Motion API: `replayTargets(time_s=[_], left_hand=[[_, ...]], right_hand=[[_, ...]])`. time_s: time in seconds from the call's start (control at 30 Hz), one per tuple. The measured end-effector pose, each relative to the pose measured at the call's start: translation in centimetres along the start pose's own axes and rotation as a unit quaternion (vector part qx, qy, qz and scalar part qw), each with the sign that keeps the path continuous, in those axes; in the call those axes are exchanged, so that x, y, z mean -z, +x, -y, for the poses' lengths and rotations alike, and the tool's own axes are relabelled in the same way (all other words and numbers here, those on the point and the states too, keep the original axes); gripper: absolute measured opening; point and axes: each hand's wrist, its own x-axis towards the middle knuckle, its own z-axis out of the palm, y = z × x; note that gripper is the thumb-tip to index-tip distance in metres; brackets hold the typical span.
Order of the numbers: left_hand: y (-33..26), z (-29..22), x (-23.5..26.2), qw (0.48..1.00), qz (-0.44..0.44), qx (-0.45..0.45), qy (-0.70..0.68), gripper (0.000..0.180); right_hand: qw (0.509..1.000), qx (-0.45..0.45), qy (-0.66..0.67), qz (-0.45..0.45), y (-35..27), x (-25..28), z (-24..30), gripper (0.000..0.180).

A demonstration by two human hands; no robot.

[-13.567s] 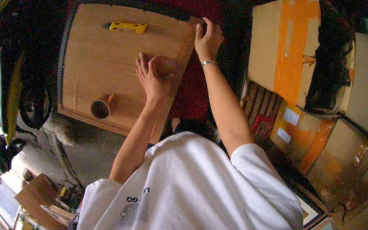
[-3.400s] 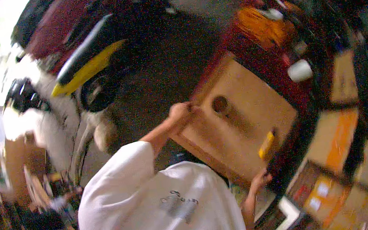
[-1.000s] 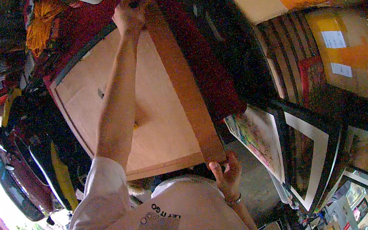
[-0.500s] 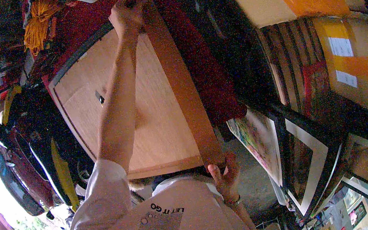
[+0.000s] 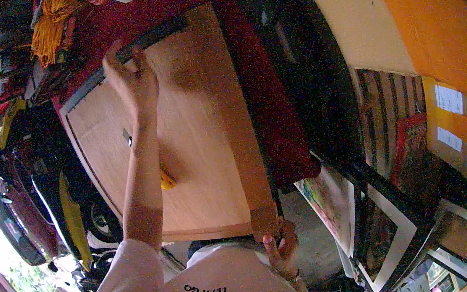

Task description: The person places a framed picture on a table and uses a staple gun to secure the backing board. They then flip the frame, wipe the glass with a cloth, and apply tape to the edges of the backing board using a utility knife to cut the tape.

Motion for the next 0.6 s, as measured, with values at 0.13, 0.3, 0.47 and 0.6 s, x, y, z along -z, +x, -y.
replayTargets(time_s=[0.13, 0.3, 0.47, 0.6], left_hand=[[-0.7, -0.4, 2.6, 0.979, -0.143, 0.113, -0.096, 0.038], [0.3, -1.0, 4.8, 0.972, -0.188, 0.026, -0.136, 0.045], [2.7, -1.9, -1.4, 0.909, 0.276, -0.285, -0.132, 0.059], [3.6, -1.9, -4.8, 0.853, 0.356, -0.378, -0.055, 0.064]], right_hand=[[1.000, -0.007, 0.002, -0.014, -0.1, -0.4, 0.1, 0.048], [0.999, -0.047, 0.003, 0.002, -0.5, 0.0, 0.4, 0.047], [0.999, -0.031, -0.032, -0.005, -0.7, 0.1, -0.5, 0.036], [0.999, 0.018, -0.044, -0.004, -0.4, -0.1, -0.4, 0.033]])
